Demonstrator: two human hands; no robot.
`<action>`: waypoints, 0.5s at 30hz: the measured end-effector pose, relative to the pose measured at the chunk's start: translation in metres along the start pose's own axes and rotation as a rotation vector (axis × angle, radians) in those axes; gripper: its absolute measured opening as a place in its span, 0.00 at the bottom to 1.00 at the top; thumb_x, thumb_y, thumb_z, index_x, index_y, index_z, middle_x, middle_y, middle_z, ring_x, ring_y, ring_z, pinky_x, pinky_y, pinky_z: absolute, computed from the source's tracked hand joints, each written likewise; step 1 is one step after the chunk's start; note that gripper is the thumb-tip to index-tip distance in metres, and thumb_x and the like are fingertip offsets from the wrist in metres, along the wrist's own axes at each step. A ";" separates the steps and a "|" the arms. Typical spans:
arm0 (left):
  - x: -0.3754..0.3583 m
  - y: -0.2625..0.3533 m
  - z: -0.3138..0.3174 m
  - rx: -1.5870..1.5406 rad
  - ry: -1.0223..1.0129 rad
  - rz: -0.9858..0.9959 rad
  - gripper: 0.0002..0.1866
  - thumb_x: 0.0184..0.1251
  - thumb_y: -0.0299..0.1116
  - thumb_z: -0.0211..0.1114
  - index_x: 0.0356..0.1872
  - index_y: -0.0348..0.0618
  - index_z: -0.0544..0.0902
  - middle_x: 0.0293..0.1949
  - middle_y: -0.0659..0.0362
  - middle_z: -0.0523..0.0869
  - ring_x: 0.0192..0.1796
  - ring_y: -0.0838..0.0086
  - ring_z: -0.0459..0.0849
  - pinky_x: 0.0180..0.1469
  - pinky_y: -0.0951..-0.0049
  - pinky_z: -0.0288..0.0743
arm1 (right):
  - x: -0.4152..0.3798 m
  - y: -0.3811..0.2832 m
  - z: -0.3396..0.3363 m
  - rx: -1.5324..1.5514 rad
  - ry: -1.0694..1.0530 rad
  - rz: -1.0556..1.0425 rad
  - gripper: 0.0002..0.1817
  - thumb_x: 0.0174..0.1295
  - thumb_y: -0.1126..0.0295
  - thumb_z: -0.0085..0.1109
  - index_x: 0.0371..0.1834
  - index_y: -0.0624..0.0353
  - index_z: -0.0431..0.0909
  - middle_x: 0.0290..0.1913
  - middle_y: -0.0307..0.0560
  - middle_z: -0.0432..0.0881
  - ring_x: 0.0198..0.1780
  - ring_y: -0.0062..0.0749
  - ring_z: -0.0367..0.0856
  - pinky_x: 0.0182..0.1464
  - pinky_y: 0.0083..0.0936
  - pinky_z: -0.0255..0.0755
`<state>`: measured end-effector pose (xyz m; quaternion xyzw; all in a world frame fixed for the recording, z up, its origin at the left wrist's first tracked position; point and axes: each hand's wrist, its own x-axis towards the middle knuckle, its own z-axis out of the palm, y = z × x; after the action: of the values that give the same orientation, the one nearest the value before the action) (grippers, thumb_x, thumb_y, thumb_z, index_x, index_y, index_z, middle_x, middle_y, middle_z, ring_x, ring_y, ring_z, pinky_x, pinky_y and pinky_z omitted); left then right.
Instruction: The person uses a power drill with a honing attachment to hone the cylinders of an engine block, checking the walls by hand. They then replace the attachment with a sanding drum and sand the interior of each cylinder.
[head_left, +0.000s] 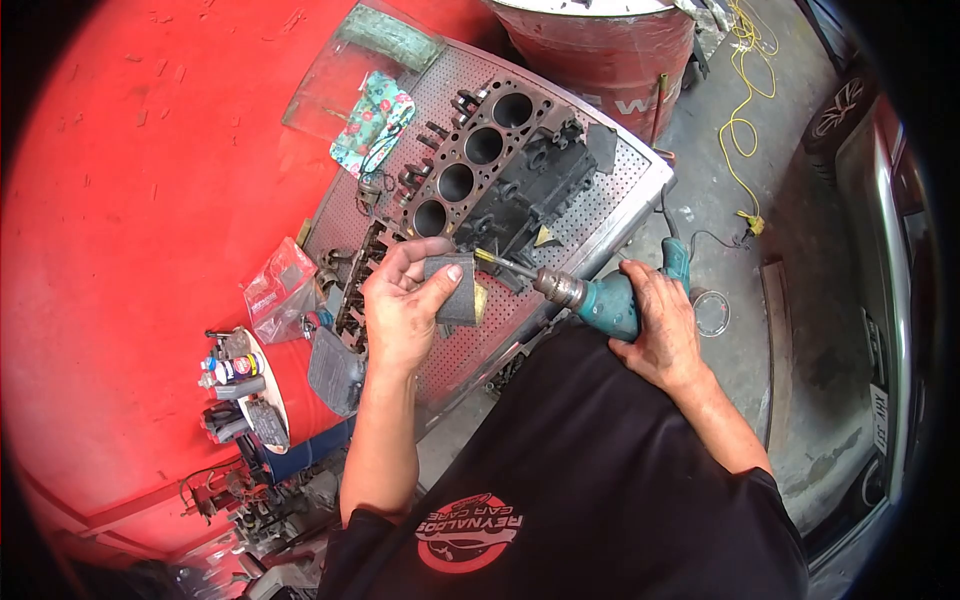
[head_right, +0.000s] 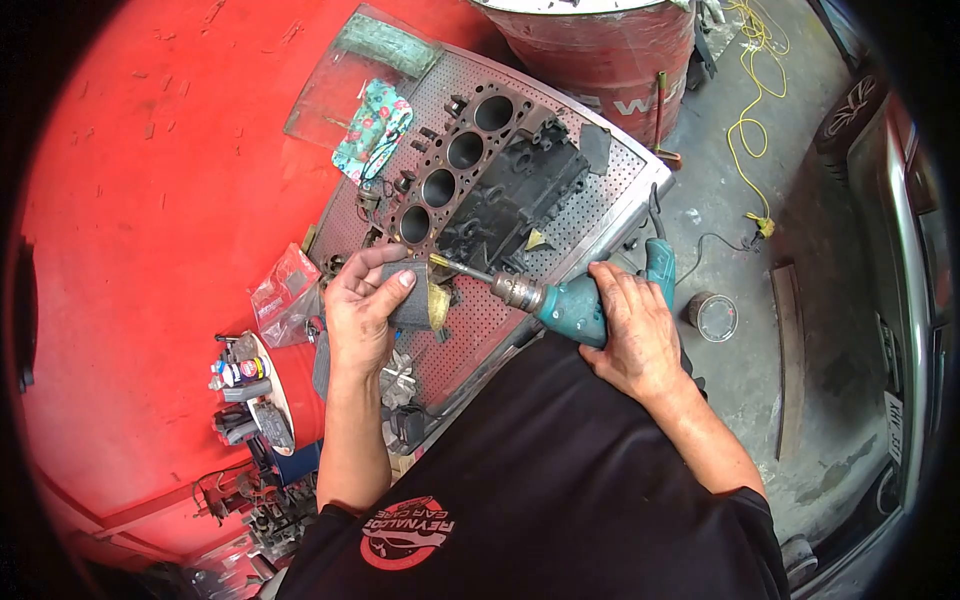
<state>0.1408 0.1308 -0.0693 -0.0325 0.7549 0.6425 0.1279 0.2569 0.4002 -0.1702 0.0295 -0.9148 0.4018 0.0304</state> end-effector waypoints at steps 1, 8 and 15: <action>0.001 0.001 -0.001 0.004 -0.006 -0.003 0.19 0.67 0.21 0.72 0.57 0.29 0.79 0.44 0.51 0.90 0.43 0.75 0.89 0.46 0.74 0.85 | 0.000 0.000 0.000 -0.003 -0.001 0.002 0.56 0.31 0.73 0.83 0.73 0.60 0.65 0.67 0.54 0.75 0.64 0.51 0.76 0.66 0.41 0.69; 0.004 0.007 -0.001 0.010 -0.034 -0.052 0.18 0.67 0.20 0.71 0.57 0.28 0.79 0.42 0.52 0.90 0.41 0.75 0.88 0.44 0.75 0.85 | 0.001 0.001 -0.002 -0.016 -0.004 0.002 0.57 0.31 0.73 0.82 0.73 0.60 0.64 0.67 0.53 0.75 0.63 0.51 0.77 0.65 0.41 0.69; 0.010 0.013 -0.001 0.046 -0.044 -0.109 0.18 0.67 0.18 0.70 0.56 0.27 0.79 0.42 0.51 0.90 0.40 0.76 0.88 0.43 0.75 0.84 | 0.003 0.003 -0.003 -0.051 0.004 -0.042 0.57 0.31 0.73 0.82 0.74 0.61 0.64 0.67 0.53 0.75 0.62 0.50 0.77 0.66 0.41 0.68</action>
<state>0.1287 0.1331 -0.0592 -0.0563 0.7634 0.6178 0.1800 0.2540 0.4041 -0.1705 0.0472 -0.9239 0.3775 0.0415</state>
